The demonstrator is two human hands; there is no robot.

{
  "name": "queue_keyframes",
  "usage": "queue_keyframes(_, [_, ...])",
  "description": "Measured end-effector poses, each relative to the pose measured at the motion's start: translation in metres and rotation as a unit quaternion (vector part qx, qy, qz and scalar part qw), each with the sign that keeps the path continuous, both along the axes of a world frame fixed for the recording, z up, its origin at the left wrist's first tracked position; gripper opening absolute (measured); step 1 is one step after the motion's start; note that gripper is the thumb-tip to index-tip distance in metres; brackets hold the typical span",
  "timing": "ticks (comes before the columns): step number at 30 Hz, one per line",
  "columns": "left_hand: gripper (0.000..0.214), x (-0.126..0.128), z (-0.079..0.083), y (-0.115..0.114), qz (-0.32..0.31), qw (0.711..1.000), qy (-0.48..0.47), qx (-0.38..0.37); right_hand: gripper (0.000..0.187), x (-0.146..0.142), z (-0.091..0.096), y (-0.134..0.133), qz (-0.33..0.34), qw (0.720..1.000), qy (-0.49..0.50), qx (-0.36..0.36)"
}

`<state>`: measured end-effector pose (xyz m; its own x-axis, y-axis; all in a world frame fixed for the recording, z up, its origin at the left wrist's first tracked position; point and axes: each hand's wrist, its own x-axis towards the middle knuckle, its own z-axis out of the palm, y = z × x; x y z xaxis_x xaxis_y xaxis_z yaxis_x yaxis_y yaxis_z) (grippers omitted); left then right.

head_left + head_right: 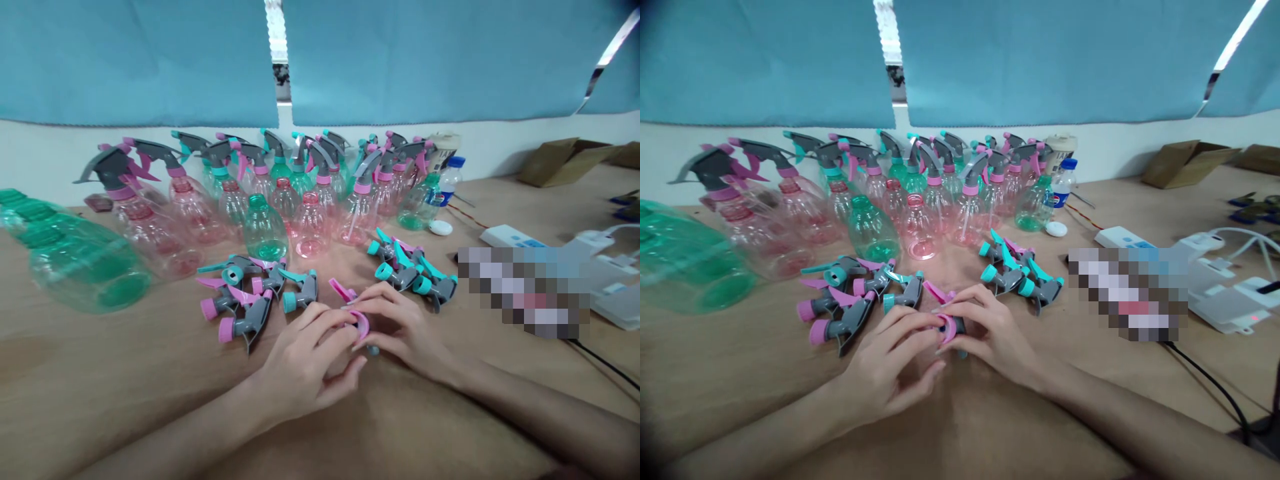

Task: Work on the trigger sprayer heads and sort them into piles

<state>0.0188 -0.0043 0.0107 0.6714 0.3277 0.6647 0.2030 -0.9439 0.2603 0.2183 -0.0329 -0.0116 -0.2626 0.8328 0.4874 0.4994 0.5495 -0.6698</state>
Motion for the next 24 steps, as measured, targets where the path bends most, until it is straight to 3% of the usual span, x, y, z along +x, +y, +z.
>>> queue_keyframes(16, [0.012,-0.001,-0.003,-0.002,0.051,0.996,0.033,0.070,0.022,0.001,-0.002,0.001,-0.007,1.000,-0.004,-0.005])
queue_keyframes(24, [0.035,0.003,-0.011,-0.014,0.109,0.988,0.087,0.063,0.022,0.002,-0.004,0.005,-0.034,0.999,0.015,-0.036])
